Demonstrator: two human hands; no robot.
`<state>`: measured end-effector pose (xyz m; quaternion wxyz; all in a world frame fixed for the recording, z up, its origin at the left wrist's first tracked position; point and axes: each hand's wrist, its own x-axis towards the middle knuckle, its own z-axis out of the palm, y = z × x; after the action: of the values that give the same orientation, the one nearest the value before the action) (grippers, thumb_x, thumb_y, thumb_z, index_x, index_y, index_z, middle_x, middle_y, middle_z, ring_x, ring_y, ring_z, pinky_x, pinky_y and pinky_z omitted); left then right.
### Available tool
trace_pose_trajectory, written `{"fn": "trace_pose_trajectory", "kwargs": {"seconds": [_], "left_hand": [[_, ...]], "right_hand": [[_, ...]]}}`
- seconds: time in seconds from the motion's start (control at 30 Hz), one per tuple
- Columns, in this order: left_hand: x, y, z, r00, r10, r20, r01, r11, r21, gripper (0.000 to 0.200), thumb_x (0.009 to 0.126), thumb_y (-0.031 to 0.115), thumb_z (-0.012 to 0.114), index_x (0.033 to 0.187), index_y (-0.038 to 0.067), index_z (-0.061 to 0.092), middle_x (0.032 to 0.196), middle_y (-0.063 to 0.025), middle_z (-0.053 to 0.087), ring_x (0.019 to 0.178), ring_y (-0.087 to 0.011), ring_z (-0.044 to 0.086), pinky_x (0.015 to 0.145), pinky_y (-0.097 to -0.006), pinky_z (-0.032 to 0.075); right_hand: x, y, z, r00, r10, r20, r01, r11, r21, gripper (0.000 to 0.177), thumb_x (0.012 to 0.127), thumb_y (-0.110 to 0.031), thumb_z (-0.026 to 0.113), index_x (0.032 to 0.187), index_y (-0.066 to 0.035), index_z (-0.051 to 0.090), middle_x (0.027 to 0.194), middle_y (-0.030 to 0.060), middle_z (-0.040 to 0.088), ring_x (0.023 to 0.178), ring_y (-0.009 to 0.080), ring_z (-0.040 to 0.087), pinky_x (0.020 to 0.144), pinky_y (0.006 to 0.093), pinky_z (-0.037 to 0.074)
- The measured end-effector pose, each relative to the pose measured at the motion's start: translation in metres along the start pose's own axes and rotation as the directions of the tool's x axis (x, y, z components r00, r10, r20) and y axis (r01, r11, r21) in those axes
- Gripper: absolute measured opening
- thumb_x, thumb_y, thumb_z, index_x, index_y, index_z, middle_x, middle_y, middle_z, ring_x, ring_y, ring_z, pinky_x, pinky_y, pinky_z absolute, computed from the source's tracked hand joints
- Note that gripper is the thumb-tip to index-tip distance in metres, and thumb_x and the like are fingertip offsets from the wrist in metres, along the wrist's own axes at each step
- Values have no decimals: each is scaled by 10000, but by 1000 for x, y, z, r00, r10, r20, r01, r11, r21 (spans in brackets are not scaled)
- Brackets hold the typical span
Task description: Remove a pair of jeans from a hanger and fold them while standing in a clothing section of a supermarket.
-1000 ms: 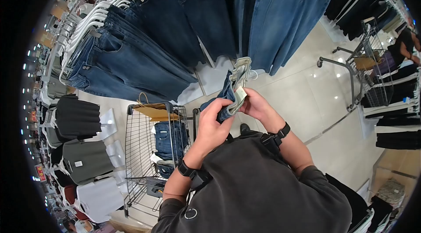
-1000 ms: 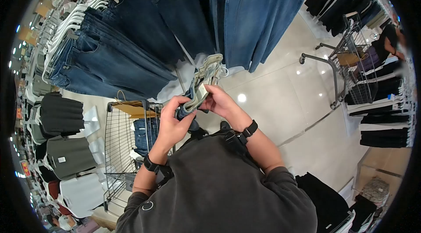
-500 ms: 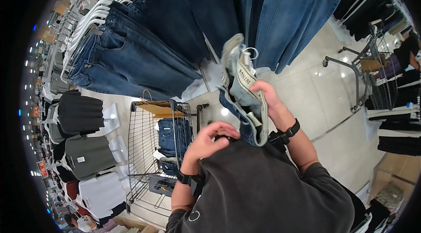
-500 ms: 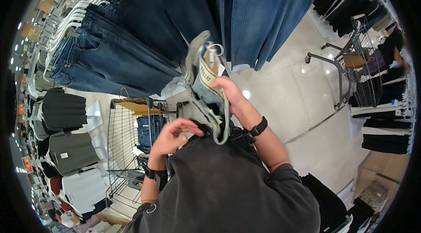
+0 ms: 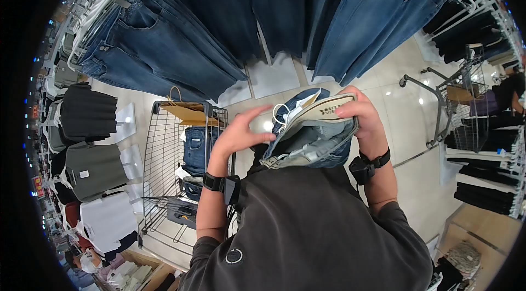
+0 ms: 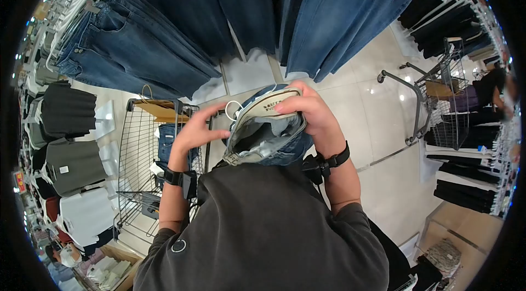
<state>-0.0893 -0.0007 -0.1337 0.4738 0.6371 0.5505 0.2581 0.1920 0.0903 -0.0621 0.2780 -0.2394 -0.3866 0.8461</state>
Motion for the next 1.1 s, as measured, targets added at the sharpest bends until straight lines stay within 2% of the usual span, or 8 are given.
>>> {"fn": "trace_pose_trajectory", "kwargs": {"seconds": [0.17,0.37,0.43,0.5,0.63,0.8,0.9,1.1], "left_hand": [[-15,-12,40,989,142,34,-119,921,-370,742,741,347,768,1337,18,474,1337,-187,514,1295,-289,437,1069,-364,330],[-6,-14,54,996,-42,-75,21,965,-263,358,872,167,622,1186,3,570,1290,-167,561,1211,-274,526,998,-354,404],[-8,-9,50,993,-63,-104,39,974,-221,237,903,108,563,1108,-7,595,1089,-109,638,995,-184,596,855,-301,459],[-11,-13,40,989,-138,-59,123,971,-204,224,909,109,558,1100,4,605,984,-65,643,902,-119,574,795,-269,456],[-14,-20,43,966,-161,-201,-13,750,-661,223,897,86,568,1084,-13,639,891,5,628,877,-65,518,821,-222,409],[-22,0,30,947,-303,-110,31,424,-905,304,840,107,591,1090,-59,639,1041,-99,671,975,-168,610,877,-270,445],[-29,16,16,982,-189,-25,39,329,-943,280,830,90,589,1059,-62,646,1004,-120,674,960,-185,623,861,-285,466],[-30,35,10,923,-342,-176,-26,402,-915,255,834,87,572,1018,-72,644,967,-131,677,892,-186,639,814,-289,490]], "right_hand": [[-4,3,-8,982,-69,-174,90,990,111,267,680,-80,613,891,72,675,848,142,698,725,182,663,696,263,511],[-1,7,-3,992,-60,-114,78,984,163,322,687,-71,593,959,94,646,886,162,693,755,201,673,729,277,522],[0,10,-13,997,-70,-41,77,974,214,338,697,-74,590,983,101,637,906,170,690,770,207,675,745,282,525],[-2,7,-19,997,-58,-57,67,982,175,346,722,-96,604,1003,103,630,924,173,688,789,209,676,759,283,527],[-8,5,-29,994,-82,-68,88,993,83,356,765,-139,633,1024,105,624,942,172,687,818,203,674,781,281,526],[-6,5,-55,993,-82,-81,76,994,-75,335,793,-146,701,1046,56,613,959,138,674,836,189,658,794,290,523],[-6,1,-57,985,-94,-147,68,982,-177,280,800,-103,724,1038,23,646,940,86,673,832,131,636,791,257,497],[4,29,-61,921,-155,-358,-6,911,-411,353,801,-61,716,1132,8,613,1077,74,637,1017,145,578,881,293,465]]}}
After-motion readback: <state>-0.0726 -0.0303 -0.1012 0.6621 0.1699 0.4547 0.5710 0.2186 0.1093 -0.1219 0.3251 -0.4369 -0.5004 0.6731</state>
